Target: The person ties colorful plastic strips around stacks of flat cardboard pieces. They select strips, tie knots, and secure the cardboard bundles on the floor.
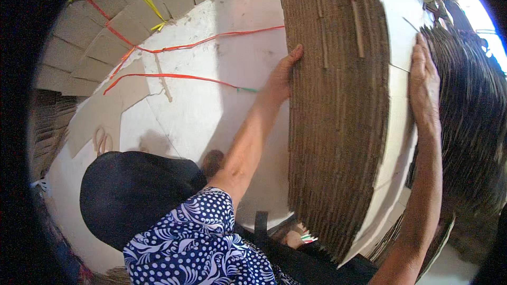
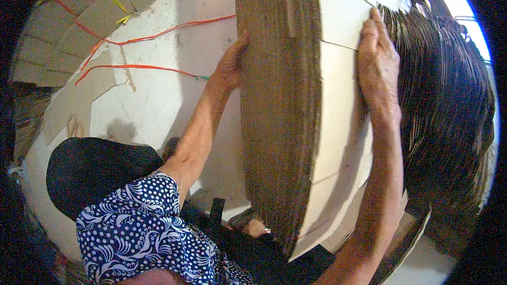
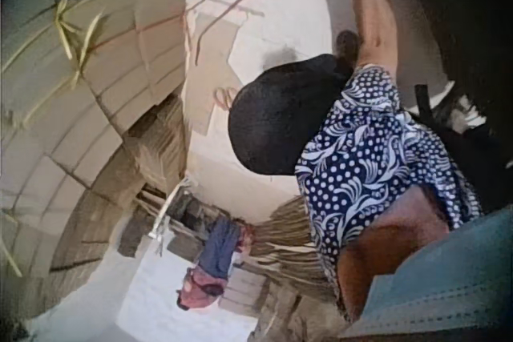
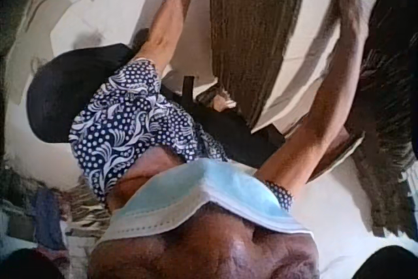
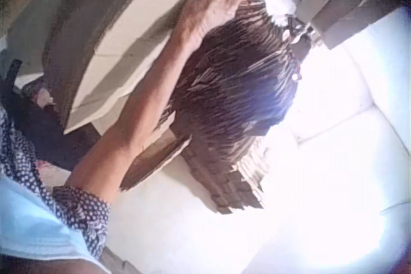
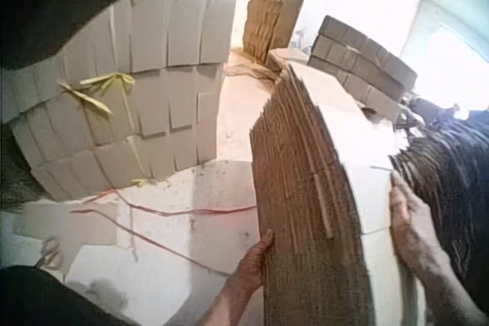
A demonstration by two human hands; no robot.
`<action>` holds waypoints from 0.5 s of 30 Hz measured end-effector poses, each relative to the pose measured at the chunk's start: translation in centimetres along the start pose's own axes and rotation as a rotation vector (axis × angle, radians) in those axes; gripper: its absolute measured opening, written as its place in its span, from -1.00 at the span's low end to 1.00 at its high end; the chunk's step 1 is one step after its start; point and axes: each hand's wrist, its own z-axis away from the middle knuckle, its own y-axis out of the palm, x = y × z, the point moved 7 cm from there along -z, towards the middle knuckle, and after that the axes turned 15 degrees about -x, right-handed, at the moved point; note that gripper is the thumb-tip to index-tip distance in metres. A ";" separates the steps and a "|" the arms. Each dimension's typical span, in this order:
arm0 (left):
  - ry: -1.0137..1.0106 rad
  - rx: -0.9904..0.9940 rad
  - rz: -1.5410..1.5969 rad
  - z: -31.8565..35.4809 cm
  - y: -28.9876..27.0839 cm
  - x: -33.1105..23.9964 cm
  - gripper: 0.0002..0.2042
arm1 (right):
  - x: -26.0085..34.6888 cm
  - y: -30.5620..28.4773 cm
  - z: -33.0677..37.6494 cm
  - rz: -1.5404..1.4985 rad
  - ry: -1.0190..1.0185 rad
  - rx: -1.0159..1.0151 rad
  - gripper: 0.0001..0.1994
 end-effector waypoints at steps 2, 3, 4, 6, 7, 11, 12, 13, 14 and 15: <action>-0.038 -0.030 0.004 -2.7 -2.7 -0.6 -0.49 | 0.2 3.3 -0.4 0.065 0.026 0.052 -0.49; -0.050 -0.055 0.000 -3.5 -3.7 -1.2 -0.50 | 0.2 5.2 -0.7 0.112 0.013 0.080 -0.48; -0.039 -0.090 -0.009 -4.3 -4.8 -1.9 -0.48 | 0.2 7.0 -0.9 0.136 0.027 0.111 -0.47; -0.022 -0.149 -0.023 -6.0 -6.2 -2.9 -0.46 | 0.7 10.3 -1.6 0.182 0.036 0.152 -0.47; -0.061 -0.174 -0.021 -7.1 -7.0 -3.2 -0.43 | 0.9 11.8 -1.6 0.197 0.035 0.173 -0.47; -0.086 -0.255 -0.088 -7.4 -5.8 -3.6 -0.33 | -0.3 15.0 -1.6 0.254 0.009 0.191 -0.46; -0.061 -0.268 -0.141 -6.6 -5.2 -3.9 -0.31 | -1.6 14.5 -1.4 0.209 0.043 0.180 -0.46; -0.079 -0.302 -0.157 -6.5 -5.8 -3.5 -0.30 | -2.8 14.2 -0.9 0.166 0.079 0.168 -0.46; -0.102 -0.328 -0.173 -6.9 -6.1 -2.8 -0.30 | -3.5 14.1 -0.4 0.142 0.102 0.166 -0.45; -0.126 -0.355 -0.190 -7.3 -6.6 -2.2 -0.30 | -4.3 14.0 0.0 0.133 0.105 0.150 -0.45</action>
